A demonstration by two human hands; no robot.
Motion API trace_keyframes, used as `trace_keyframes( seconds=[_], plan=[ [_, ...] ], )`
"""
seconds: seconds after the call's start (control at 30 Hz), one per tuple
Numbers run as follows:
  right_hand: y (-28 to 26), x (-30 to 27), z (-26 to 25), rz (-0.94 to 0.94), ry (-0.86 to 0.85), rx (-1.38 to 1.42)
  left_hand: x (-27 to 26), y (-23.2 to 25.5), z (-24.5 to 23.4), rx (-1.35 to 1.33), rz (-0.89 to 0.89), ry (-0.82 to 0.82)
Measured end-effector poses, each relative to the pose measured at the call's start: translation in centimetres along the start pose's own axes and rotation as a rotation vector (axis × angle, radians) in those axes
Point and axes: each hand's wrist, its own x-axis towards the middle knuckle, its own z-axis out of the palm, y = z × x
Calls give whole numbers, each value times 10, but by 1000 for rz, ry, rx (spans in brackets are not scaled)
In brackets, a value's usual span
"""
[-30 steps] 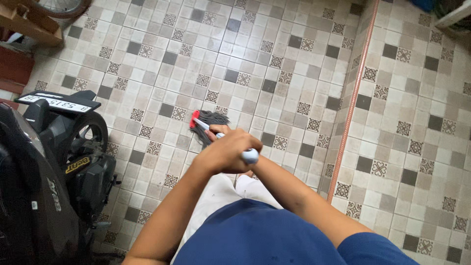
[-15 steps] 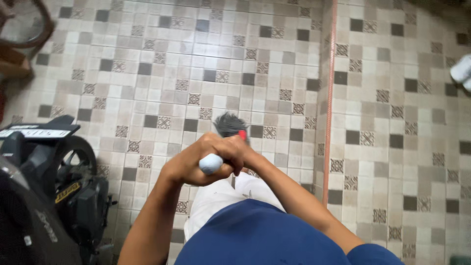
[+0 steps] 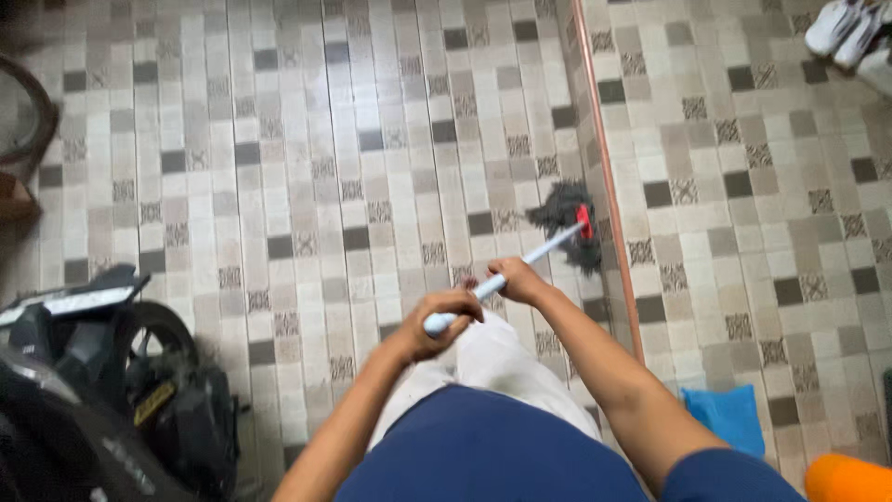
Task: The person mops a tiled floor around various objects including a motorcycle, bicycles, and shoes using a mop and a bucket of water.
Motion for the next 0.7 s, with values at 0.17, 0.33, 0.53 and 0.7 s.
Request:
trace_keyframes(
  seconds=[0.17, 0.33, 0.53, 0.7],
  plan=[
    [-101, 36, 49, -98, 184, 103, -66, 56, -63, 44, -200, -1],
    [-241, 69, 57, -165, 146, 297, -105, 153, -111, 288, -223, 52],
    [-319, 103, 80, -471, 80, 445, -109, 189, -112, 420, -209, 80],
    [-305, 98, 91, -308, -63, 795, -86, 157, -80, 649, 46, 17]
  ],
)
